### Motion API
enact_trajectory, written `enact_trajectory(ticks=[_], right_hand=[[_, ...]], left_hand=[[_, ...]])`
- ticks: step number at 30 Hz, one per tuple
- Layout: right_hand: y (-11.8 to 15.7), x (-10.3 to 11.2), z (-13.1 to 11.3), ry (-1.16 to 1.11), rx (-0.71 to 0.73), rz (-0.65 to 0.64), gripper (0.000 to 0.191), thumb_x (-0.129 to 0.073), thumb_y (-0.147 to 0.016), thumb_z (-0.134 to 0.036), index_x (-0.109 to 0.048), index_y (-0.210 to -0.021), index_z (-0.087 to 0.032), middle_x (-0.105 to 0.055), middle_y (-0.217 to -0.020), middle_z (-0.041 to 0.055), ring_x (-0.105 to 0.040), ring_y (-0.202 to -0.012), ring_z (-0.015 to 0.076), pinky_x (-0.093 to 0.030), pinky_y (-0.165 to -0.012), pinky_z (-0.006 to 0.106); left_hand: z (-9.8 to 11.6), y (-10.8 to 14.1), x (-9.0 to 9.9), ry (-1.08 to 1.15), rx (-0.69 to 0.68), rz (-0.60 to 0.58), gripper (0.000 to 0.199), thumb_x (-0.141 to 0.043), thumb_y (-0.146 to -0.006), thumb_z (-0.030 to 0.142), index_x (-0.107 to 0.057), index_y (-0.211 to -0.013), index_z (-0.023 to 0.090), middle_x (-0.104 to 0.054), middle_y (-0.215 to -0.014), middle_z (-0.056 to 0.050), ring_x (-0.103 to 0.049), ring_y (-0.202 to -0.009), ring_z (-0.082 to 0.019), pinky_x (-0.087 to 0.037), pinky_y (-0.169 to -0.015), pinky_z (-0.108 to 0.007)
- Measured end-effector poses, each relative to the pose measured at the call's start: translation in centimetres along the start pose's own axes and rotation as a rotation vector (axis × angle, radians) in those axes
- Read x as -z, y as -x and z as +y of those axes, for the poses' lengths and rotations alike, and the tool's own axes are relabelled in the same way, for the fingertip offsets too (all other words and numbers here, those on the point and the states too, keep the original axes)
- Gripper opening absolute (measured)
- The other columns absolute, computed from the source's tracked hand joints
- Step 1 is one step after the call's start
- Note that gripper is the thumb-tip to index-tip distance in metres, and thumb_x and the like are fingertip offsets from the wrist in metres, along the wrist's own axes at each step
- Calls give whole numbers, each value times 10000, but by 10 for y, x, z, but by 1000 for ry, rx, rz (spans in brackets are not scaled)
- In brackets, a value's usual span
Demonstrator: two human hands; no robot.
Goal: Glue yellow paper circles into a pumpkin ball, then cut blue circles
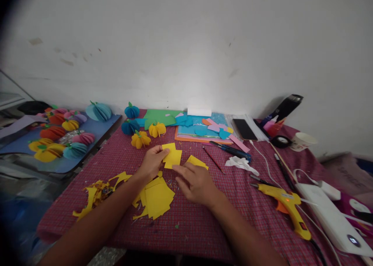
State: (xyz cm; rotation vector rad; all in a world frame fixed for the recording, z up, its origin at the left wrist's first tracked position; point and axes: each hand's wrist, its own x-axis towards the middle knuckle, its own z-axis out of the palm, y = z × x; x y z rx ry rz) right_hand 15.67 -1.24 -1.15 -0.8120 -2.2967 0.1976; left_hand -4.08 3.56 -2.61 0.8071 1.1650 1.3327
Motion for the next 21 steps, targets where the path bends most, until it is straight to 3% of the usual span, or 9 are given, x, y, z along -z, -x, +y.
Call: enact_trajectory(ticks=[3, 7, 10, 13, 16, 21], right_hand=[[1, -5, 8, 49, -70, -2, 373, -605, -924, -270, -640, -1293, -232, -706, -999, 110, -654, -842, 231, -543, -739, 370], [-4, -6, 8, -145, -167, 106, 231, -531, -966, -235, -736, -1071, -224, -717, -926, 91, -658, -836, 212, -533, -781, 364], [-8, -2, 5, -367, -383, 211, 184, -590, -944, -314, -736, -877, -223, -696, -810, 43, -632, -755, 192, -506, -724, 338], [-9, -1, 7, -604, -629, 250, 281, -662, -884, -411, -652, -693, -205, -607, -649, -4, -544, -607, 153, -432, -578, 284], [-8, -5, 11, -774, -790, 291, 347, -708, -829, -470, -576, -650, -203, -498, -540, -42, -420, -496, 116, -320, -475, 250], [-8, -6, 11, -877, -818, 260, 384, -710, -822, -506, -540, -648, -209, -461, -508, -55, -362, -462, 100, -257, -441, 236]], left_hand=[[-3, 1, -1, -13, 35, -39, 323, -789, -656, 404, -595, -755, 165, -619, -617, 28, -547, -484, -93, -441, -466, -199], [-1, 3, -2, -30, 59, -103, 328, -785, -656, 419, -615, -759, 157, -627, -635, 12, -563, -501, -110, -475, -459, -222], [1, 4, -2, -35, 84, -107, 352, -782, -661, 446, -631, -785, 153, -667, -695, -20, -616, -557, -144, -512, -485, -252], [2, 4, -2, -31, 85, -97, 375, -793, -660, 473, -632, -785, 158, -677, -717, -27, -626, -571, -153, -513, -501, -259], [-1, 3, 0, -17, 35, -99, 368, -810, -662, 467, -614, -723, 162, -639, -657, -2, -584, -537, -119, -468, -506, -223], [-4, 1, 3, -61, -33, -102, 374, -821, -669, 468, -605, -653, 162, -554, -576, 29, -471, -483, -75, -332, -457, -185]])
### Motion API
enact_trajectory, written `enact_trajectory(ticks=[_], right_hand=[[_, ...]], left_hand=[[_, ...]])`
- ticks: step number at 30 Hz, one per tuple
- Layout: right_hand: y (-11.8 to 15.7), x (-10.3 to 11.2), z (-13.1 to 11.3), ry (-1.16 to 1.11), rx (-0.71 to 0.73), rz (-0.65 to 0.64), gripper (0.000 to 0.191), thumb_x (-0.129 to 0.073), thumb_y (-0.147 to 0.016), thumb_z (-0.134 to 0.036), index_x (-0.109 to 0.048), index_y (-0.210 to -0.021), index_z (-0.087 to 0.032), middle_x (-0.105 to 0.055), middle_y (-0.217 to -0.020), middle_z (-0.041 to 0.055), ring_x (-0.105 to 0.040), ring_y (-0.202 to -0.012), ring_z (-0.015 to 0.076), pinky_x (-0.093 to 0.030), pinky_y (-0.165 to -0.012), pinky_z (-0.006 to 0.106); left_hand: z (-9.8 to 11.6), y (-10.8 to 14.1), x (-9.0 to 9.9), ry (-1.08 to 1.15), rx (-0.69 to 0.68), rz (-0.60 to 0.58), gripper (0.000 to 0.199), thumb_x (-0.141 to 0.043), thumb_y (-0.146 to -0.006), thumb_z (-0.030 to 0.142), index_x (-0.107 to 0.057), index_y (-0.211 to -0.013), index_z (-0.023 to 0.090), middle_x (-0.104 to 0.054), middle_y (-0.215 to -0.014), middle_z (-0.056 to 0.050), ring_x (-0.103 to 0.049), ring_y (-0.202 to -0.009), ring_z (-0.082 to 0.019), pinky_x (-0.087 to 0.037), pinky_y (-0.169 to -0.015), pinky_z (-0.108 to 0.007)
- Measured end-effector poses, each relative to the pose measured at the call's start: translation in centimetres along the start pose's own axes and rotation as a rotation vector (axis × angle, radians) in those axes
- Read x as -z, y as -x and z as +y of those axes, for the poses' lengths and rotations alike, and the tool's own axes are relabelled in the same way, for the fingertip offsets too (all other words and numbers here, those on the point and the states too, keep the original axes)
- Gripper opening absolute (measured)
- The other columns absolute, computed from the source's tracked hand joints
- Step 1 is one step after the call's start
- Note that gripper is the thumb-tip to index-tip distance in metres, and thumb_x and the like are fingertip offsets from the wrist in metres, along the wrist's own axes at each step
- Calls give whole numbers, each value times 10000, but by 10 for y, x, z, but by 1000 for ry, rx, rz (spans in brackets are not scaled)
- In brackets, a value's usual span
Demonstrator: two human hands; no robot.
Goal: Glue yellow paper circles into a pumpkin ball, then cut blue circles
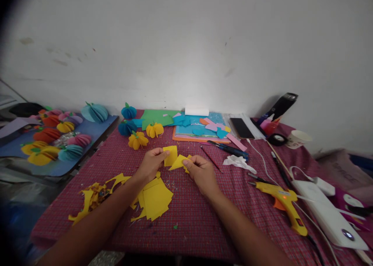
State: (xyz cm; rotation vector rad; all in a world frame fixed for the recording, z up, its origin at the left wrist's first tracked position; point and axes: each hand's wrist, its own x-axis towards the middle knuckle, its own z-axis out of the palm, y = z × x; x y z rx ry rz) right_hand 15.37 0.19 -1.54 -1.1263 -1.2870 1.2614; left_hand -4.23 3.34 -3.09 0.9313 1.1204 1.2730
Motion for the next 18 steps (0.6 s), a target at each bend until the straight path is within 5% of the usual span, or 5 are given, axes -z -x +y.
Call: enact_trajectory(ticks=[5, 9, 13, 16, 18], right_hand=[[8, 0, -12, 176, 133, -207, 331, -642, -898, -474, -647, -698, -210, -536, -548, -35, -452, -487, 109, -338, -472, 240], [14, -6, -12, 376, 418, -460, 204, -597, -950, -387, -757, -949, -261, -744, -837, 13, -678, -763, 158, -515, -716, 283], [17, -12, -2, 540, 603, -661, 275, -498, -982, -236, -728, -1128, -269, -762, -1005, 42, -709, -909, 166, -531, -802, 301], [17, -10, 0, 638, 636, -702, 384, -460, -933, -125, -693, -1199, -273, -755, -998, 40, -703, -870, 165, -522, -761, 296], [16, -7, -2, 648, 627, -595, 373, -470, -911, -115, -696, -1163, -271, -749, -941, 29, -687, -822, 166, -509, -741, 296]], left_hand=[[3, 2, 1, -57, -42, 32, 373, -832, -660, 445, -593, -612, 162, -504, -549, 45, -425, -478, -65, -298, -454, -183], [5, 5, 2, -53, 1, 17, 383, -829, -664, 477, -598, -650, 172, -485, -511, 59, -399, -429, -61, -267, -429, -188], [4, 3, 4, -20, -21, 14, 401, -847, -646, 475, -592, -641, 165, -499, -516, 54, -415, -444, -63, -287, -440, -188], [2, 1, 6, 0, -35, -12, 386, -840, -662, 481, -633, -679, 156, -576, -583, 23, -501, -505, -89, -363, -487, -201], [2, -1, 6, 18, -19, -35, 371, -838, -672, 476, -664, -724, 151, -607, -618, 10, -535, -534, -101, -384, -505, -206]])
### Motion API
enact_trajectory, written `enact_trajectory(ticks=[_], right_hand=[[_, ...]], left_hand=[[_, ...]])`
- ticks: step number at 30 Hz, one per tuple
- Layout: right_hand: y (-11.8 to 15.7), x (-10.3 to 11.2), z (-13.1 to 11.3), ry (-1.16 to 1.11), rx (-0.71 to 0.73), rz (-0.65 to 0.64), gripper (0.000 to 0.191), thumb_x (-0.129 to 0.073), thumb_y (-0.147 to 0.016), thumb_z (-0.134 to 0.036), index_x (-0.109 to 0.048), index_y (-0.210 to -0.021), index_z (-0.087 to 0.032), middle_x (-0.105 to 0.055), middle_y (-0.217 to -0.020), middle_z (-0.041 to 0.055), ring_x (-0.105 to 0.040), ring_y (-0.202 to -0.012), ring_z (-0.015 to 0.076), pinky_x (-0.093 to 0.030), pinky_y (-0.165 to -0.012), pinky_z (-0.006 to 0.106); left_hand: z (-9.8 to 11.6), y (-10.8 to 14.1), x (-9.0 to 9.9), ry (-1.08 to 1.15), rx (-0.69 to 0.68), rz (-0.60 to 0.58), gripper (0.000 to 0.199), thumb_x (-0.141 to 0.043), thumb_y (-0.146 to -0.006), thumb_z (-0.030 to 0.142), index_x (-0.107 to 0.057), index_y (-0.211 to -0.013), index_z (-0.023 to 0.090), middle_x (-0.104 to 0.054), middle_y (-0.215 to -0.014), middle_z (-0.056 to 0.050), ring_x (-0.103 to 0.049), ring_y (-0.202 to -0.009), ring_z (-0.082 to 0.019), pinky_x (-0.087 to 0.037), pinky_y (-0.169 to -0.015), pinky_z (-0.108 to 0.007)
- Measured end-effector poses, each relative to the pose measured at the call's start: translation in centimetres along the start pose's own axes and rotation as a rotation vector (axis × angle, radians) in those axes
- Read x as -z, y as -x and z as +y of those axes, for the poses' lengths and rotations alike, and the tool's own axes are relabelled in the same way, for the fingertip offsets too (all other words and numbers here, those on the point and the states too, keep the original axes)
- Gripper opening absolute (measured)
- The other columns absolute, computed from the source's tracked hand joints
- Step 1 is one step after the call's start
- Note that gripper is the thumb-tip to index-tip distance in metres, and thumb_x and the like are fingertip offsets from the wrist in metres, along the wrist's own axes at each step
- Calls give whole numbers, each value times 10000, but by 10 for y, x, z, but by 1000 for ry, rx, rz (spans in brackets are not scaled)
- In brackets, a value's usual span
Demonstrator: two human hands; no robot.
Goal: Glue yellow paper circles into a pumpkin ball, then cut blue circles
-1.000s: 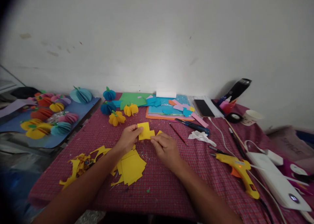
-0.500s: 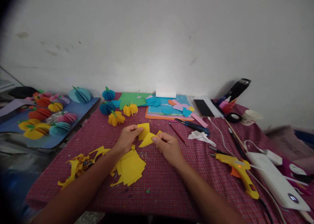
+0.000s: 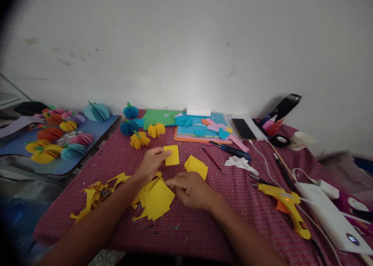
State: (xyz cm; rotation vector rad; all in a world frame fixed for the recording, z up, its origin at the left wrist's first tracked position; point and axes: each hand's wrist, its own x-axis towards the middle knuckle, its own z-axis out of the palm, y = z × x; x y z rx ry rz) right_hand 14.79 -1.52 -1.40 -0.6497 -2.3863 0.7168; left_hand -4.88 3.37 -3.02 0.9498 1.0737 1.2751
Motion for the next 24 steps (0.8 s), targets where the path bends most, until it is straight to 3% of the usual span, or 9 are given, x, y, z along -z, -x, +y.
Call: enact_trajectory(ticks=[4, 7, 9, 13, 16, 19, 20, 22, 24], right_hand=[[-1, 5, 4, -31, -271, 380, 116, -536, -935, -231, -649, -906, -224, -674, -785, 14, -604, -692, 158, -461, -653, 282], [-4, 4, 8, -159, -416, 522, 135, -572, -940, -349, -559, -888, -225, -592, -747, -5, -534, -635, 147, -414, -576, 264], [-5, 3, 10, -205, -427, 496, 178, -582, -937, -398, -551, -898, -227, -572, -751, -6, -516, -642, 149, -397, -569, 263], [-6, 6, 9, -198, -451, 448, 352, -530, -964, -445, -500, -695, -221, -493, -644, -17, -455, -603, 143, -361, -566, 272], [-5, 10, 5, -259, -493, 443, 400, -496, -976, -469, -477, -662, -221, -492, -624, -20, -446, -580, 138, -350, -550, 269], [-3, 9, 1, -326, -489, 314, 413, -512, -965, -477, -478, -644, -218, -480, -591, -31, -430, -547, 128, -328, -523, 259], [-2, 6, 0, -338, -479, 240, 415, -519, -961, -471, -482, -635, -216, -481, -581, -33, -426, -534, 125, -317, -511, 256], [-1, -2, -3, -299, -442, 77, 392, -539, -953, -437, -526, -632, -211, -521, -584, -26, -445, -523, 123, -304, -498, 253], [-1, -8, -5, -169, -396, -36, 317, -564, -942, -385, -613, -682, -210, -610, -640, -2, -513, -559, 135, -324, -517, 256]], left_hand=[[2, 2, -1, -1, 27, -71, 331, -832, -694, 442, -697, -756, 147, -633, -649, 2, -538, -539, -93, -374, -502, -197], [4, 7, -5, -37, 39, -142, 292, -817, -712, 424, -710, -735, 153, -655, -670, -6, -551, -559, -99, -403, -528, -205], [6, 11, -8, -64, 47, -209, 275, -808, -717, 419, -727, -732, 156, -672, -682, -15, -568, -580, -111, -434, -558, -218], [23, 13, -9, -80, -7, -283, 313, -746, -771, 458, -749, -812, 147, -702, -731, -45, -604, -614, -138, -478, -586, -245], [51, 11, 6, -47, -189, -73, 359, -721, -799, 440, -731, -1017, 154, -722, -834, -64, -644, -662, -146, -516, -637, -264], [78, 19, 34, 3, -422, 253, 274, -714, -807, 389, -713, -981, 177, -700, -807, -34, -623, -659, -118, -513, -657, -247], [83, 26, 44, -16, -455, 310, 254, -709, -815, 374, -708, -983, 184, -692, -793, -23, -615, -657, -114, -506, -653, -237], [87, 43, 65, -151, -447, 346, 206, -714, -808, 351, -721, -932, 186, -673, -723, -8, -591, -625, -112, -480, -621, -214], [84, 62, 84, -413, -357, 298, 162, -740, -779, 333, -750, -876, 204, -675, -688, -11, -583, -620, -131, -477, -609, -216]])
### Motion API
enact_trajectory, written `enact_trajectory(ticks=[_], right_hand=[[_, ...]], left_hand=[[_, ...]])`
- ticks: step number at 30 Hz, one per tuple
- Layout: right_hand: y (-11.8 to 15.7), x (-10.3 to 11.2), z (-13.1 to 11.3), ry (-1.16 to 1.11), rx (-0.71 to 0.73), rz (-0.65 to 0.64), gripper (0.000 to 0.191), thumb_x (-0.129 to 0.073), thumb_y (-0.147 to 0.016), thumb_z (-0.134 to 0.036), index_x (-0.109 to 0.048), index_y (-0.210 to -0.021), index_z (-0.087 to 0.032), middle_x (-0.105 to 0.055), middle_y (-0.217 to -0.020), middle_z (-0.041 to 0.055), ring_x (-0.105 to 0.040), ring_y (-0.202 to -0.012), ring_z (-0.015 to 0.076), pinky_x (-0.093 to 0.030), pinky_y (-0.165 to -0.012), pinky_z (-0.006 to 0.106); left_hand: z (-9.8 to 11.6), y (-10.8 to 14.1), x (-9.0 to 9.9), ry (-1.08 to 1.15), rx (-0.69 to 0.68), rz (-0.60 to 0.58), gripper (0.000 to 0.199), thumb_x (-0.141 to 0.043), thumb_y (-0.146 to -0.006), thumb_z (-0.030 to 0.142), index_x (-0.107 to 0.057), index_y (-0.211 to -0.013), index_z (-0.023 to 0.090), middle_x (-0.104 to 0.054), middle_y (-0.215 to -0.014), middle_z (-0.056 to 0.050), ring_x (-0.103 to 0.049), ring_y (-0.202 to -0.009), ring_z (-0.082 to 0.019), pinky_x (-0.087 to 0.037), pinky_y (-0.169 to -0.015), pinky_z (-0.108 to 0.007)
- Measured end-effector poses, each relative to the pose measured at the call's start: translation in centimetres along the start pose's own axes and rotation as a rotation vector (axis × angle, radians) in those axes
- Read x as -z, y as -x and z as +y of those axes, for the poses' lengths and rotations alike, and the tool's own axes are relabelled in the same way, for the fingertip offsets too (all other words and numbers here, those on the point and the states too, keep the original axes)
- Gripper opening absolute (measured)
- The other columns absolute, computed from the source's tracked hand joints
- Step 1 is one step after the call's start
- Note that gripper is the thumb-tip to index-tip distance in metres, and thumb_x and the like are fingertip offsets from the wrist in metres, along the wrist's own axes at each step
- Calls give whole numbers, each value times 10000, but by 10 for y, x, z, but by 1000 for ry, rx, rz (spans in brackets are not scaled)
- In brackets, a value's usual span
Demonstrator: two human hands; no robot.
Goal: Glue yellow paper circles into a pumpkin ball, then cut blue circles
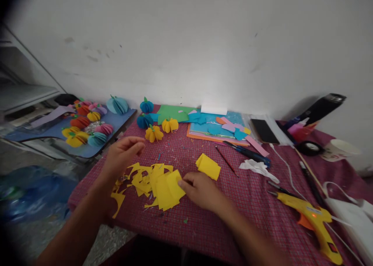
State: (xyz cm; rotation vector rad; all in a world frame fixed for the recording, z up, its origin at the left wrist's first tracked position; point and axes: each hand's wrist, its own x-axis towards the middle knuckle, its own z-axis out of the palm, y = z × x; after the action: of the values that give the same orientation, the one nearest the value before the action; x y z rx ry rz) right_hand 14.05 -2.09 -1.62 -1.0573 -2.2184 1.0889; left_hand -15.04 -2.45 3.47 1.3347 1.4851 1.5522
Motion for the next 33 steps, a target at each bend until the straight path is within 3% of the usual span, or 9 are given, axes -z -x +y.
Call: enact_trajectory(ticks=[4, 7, 12, 15, 18, 23, 28, 33], right_hand=[[0, -1, -2, 221, 29, 14, 203, -545, -952, -332, -685, -858, -219, -702, -797, 34, -621, -716, 175, -424, -642, 281], [1, 2, -6, 289, 128, 13, 190, -549, -946, -320, -670, -1042, -209, -698, -1002, 70, -633, -925, 210, -477, -820, 342], [8, -6, -15, 344, 330, -99, 576, -679, -849, -448, -556, -1356, -203, -527, -1410, 134, -482, -1284, 286, -373, -1091, 456], [11, -16, -20, 380, 307, -148, 789, -731, -778, -529, -476, -1446, -195, -441, -1506, 141, -405, -1363, 313, -320, -1142, 476], [10, -22, -22, 436, 213, -126, 883, -757, -737, -498, -424, -1488, -176, -421, -1529, 146, -382, -1378, 331, -282, -1163, 498], [7, -23, -21, 461, 141, -91, 831, -734, -748, -402, -429, -1479, -153, -455, -1504, 149, -397, -1356, 331, -276, -1162, 524], [6, -22, -20, 449, 142, -74, 806, -734, -745, -382, -447, -1459, -144, -477, -1479, 148, -398, -1350, 323, -286, -1160, 518], [6, -21, -20, 432, 169, -66, 781, -716, -751, -377, -449, -1457, -175, -485, -1469, 148, -410, -1345, 327, -285, -1152, 529]], left_hand=[[-19, 24, 29, -466, -108, -247, 157, -716, -785, 307, -768, -927, 261, -751, -917, -48, -664, -868, -220, -529, -830, -330], [-25, 36, 35, -743, -213, -440, 323, -676, -828, 335, -716, -1136, 246, -705, -1181, -76, -615, -1135, -270, -459, -1028, -449], [-21, 49, 28, -886, -309, -603, 608, -743, -785, 438, -593, -1338, 236, -541, -1431, -115, -467, -1346, -310, -371, -1135, -505], [-20, 53, 24, -927, -338, -632, 630, -750, -772, 463, -588, -1345, 259, -484, -1492, -101, -388, -1410, -340, -313, -1169, -547], [-25, 54, 22, -953, -347, -654, 551, -755, -765, 440, -648, -1258, 217, -500, -1470, -131, -386, -1406, -363, -326, -1159, -552], [-32, 54, 18, -901, -374, -671, 437, -728, -800, 395, -668, -1183, 193, -553, -1401, -138, -465, -1338, -335, -367, -1134, -528], [-23, 53, 11, -768, -355, -672, 270, -691, -821, 289, -677, -1081, 218, -587, -1354, -98, -496, -1312, -286, -409, -1107, -487], [-17, 52, 1, -757, -304, -674, 251, -732, -807, 376, -700, -971, 188, -603, -1312, -118, -519, -1278, -299, -423, -1092, -489]])
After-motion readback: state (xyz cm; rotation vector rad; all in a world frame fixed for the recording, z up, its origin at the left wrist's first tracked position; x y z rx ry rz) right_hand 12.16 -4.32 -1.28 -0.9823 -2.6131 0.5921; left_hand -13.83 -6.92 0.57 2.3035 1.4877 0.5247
